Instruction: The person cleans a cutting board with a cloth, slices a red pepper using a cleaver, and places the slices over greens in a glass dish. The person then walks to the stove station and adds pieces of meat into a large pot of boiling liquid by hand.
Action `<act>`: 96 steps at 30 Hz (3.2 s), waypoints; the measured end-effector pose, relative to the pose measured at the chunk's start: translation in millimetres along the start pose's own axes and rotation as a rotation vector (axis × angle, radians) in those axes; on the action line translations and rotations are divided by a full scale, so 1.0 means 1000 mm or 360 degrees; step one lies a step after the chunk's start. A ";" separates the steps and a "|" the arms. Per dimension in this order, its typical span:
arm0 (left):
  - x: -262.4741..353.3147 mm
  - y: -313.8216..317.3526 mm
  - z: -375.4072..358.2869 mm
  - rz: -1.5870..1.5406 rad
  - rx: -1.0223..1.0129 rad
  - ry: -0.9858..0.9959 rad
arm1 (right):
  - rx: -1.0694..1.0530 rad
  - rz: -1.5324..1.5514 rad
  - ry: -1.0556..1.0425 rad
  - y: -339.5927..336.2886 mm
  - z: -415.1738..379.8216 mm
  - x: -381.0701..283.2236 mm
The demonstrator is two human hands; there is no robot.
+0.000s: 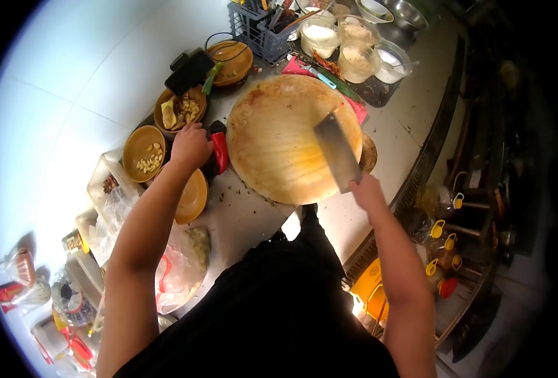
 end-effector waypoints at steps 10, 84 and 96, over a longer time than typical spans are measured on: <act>0.003 -0.003 0.005 -0.0011 -0.0101 0.0002 | -0.0319 -0.0094 -0.0136 0.080 -0.074 -0.061; 0.087 0.071 0.001 0.0525 -0.0506 0.0424 | -0.0300 -0.0377 0.0027 0.055 -0.070 0.012; 0.088 0.066 -0.001 0.0460 -0.0539 0.0410 | -0.0207 -0.0375 0.0296 0.023 -0.022 0.031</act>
Point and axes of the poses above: each hand's wrist, its own z-axis towards the middle knuckle, its own y-axis out of the palm, x = y × z, the point moved 3 cm from there along z, towards the middle knuckle, and after that the axes turned 9 degrees about z, right-handed, at the moved point
